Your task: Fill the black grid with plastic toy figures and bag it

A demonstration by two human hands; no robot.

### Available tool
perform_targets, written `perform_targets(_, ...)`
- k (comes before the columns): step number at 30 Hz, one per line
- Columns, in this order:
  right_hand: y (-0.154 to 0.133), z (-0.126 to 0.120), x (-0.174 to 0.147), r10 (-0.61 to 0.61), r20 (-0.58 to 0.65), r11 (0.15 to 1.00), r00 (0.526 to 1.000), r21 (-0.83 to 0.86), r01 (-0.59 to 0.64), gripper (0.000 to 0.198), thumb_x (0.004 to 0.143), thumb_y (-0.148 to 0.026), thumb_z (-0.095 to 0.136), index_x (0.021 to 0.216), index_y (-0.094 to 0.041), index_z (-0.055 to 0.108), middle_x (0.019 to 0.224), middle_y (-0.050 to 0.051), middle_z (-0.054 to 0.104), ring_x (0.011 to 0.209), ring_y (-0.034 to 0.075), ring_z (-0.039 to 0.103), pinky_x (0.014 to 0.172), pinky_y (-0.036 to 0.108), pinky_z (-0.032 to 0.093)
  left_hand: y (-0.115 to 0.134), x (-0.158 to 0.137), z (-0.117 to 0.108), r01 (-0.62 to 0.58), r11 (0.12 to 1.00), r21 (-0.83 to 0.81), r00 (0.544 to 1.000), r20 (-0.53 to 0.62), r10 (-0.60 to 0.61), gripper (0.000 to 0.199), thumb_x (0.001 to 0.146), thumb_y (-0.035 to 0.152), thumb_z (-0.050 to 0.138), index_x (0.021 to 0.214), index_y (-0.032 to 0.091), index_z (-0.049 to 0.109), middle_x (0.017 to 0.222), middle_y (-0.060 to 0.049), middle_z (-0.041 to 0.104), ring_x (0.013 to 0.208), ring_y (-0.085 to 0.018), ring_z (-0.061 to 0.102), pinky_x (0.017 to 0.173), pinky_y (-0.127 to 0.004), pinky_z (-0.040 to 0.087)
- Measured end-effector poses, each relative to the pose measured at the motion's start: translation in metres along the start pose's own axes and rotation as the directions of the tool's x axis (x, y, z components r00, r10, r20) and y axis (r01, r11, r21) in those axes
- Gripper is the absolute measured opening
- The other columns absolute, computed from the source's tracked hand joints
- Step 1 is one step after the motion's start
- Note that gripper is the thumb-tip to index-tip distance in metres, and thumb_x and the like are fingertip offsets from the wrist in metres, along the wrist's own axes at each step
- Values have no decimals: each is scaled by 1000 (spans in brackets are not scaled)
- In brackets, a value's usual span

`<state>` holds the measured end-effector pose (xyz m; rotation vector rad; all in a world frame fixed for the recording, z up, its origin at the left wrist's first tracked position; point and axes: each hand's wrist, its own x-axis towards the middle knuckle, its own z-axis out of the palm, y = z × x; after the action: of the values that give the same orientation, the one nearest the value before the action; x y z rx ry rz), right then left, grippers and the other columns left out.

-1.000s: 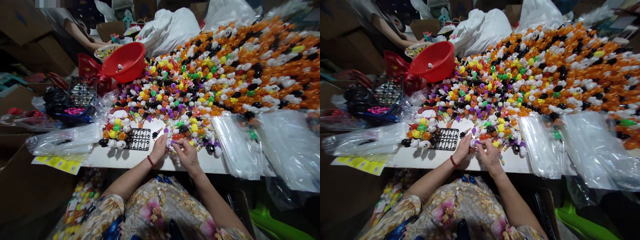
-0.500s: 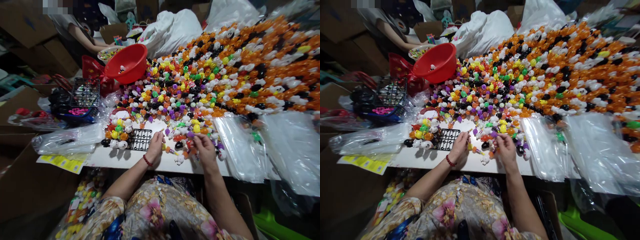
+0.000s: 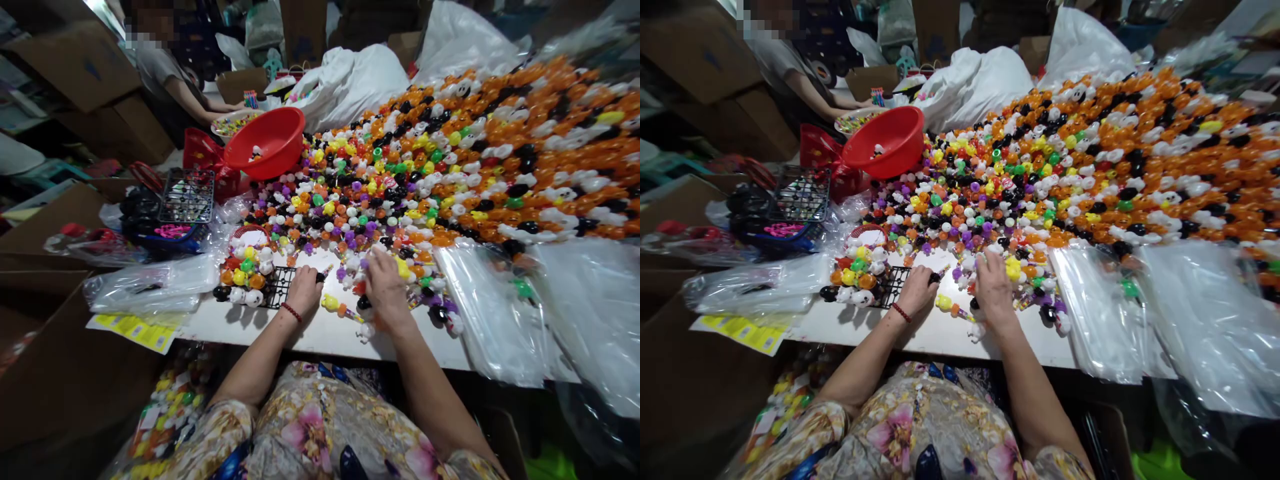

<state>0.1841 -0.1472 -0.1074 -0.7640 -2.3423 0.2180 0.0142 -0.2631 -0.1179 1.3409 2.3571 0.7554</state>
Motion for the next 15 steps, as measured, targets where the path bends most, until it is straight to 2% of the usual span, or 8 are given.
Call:
perform_targets(2,-16,5,-6,-125,74,992,989,46,121,44,87,-11,48,130,-17,58,134,15,59,127,31,49,106,52,43,3,-2,-4,-14,982,-189,999,36,21,7,75,16,67,75,19,61,81,-5,59,87,-23,55,86,-35,42)
perform_targets(4,-27,10,-13,-206,140,977,969,81,196,49,85,-9,48,132,-19,57,131,14,62,127,30,51,110,53,40,9,-4,-7,-33,907,-420,989,118,91,8,74,23,69,72,20,62,73,-2,59,76,-20,54,77,-31,43)
perform_targets(7,-31,13,-22,-167,173,984,971,91,154,48,88,-10,44,134,-18,55,112,14,69,108,28,63,105,54,44,20,0,-9,-64,788,-613,965,164,206,10,78,29,66,73,21,66,73,-1,63,71,-18,54,73,-28,42)
perform_targets(9,-27,10,-27,-92,146,991,985,111,76,47,92,-15,41,138,-17,52,104,14,70,96,27,67,93,48,53,28,12,-8,-71,780,-622,977,115,180,17,84,29,60,70,20,66,72,-2,62,71,-18,54,74,-29,43)
perform_targets(11,-20,4,-30,-36,103,989,994,149,20,46,95,-22,42,141,-19,49,107,14,70,96,27,68,85,43,57,34,31,-4,-80,820,-567,993,22,112,16,86,24,58,72,20,66,74,-3,61,74,-19,56,77,-30,44)
perform_targets(13,-14,-3,-35,-15,78,984,997,176,1,47,97,-27,45,143,-21,47,110,13,70,98,27,68,84,41,58,42,54,-1,-117,888,-444,993,-80,91,13,83,13,58,87,19,69,88,-6,63,85,-21,59,87,-32,45)
perform_targets(15,-10,-9,-40,-14,72,985,997,173,1,46,98,-29,45,143,-21,47,108,12,70,97,26,69,83,40,59,51,74,3,-162,952,-260,984,-111,137,29,82,7,57,107,18,66,108,-9,60,99,-22,60,94,-33,45)
